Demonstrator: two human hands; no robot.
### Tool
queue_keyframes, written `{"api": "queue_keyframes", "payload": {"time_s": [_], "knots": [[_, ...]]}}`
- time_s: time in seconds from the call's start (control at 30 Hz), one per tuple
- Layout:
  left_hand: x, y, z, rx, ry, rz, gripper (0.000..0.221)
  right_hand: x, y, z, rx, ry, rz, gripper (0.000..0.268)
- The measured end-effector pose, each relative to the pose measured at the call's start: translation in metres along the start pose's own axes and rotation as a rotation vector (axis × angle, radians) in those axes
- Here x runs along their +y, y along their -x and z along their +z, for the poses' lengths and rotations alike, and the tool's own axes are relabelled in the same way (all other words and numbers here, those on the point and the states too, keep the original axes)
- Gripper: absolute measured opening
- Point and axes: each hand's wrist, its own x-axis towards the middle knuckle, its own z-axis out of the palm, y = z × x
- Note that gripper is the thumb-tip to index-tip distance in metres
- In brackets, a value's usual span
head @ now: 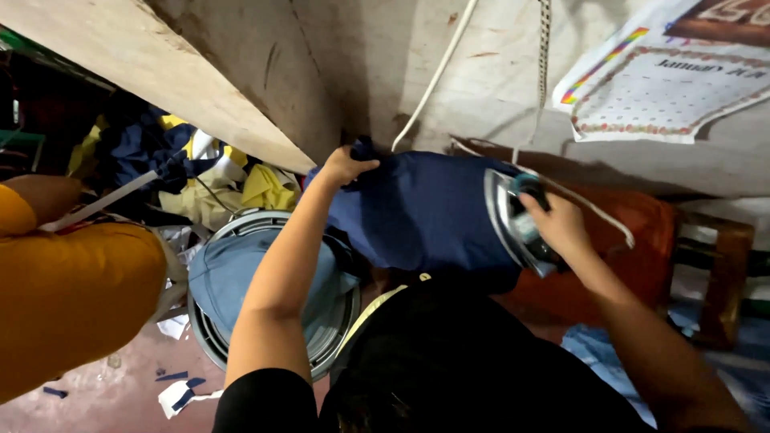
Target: Ironing a blue garment on a padded surface and then folding it.
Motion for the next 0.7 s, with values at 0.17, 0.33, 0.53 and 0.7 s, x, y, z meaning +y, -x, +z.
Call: {"api": "queue_keyframes", "payload": {"time_s": [0.17,0.33,0.53,0.7], "knots": [[0.003,0.001,0.021,0.655,-0.943,0.563,0.049,-0.100,-0.025,0.013,-0.031,-0.037,-0.245,0.064],[0.021,0.038,0.016,0.414,-0.591,0.413,0.031,-0.123,-0.025,0.008,-0.007,-0.024,-0.245,0.067],[-0.016,-0.002,0.017,0.318,-0.494,0.111,0.065,-0.011,0.002,-0.005,0.015,-0.045,-0.010,0.065],[-0.019,-0.022,0.019,0.244,-0.293,0.282,0.079,0.016,-0.002,-0.003,-0.002,-0.025,-0.012,0.064]]}}
